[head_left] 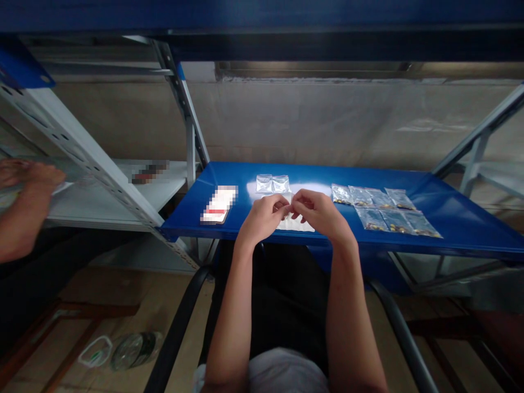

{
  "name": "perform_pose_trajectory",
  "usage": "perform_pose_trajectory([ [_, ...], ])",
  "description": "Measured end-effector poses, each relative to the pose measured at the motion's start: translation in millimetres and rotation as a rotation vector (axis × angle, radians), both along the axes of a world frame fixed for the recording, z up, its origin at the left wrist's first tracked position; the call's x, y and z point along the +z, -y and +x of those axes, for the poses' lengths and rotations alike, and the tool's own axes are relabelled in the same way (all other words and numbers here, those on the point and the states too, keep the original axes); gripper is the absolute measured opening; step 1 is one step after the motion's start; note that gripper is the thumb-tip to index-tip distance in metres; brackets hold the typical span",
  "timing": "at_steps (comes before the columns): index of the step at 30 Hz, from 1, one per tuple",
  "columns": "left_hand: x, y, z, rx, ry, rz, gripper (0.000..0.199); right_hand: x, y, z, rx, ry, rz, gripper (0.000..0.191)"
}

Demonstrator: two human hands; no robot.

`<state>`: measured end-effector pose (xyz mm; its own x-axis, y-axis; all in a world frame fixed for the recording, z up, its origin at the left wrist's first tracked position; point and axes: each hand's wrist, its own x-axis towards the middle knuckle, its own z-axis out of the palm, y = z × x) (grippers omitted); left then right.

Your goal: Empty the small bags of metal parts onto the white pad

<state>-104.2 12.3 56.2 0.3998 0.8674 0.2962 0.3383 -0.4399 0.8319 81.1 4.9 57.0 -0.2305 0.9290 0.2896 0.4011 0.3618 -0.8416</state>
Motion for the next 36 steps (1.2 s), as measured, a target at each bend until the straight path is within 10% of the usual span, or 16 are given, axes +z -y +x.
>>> perform_pose_trajectory([
  [36,-0.8,2.7,5.7,0.129,-0.153,0.180,0.011,-9.2,-8.9,-4.1,0.074,-0.218,-0.097,0.026],
])
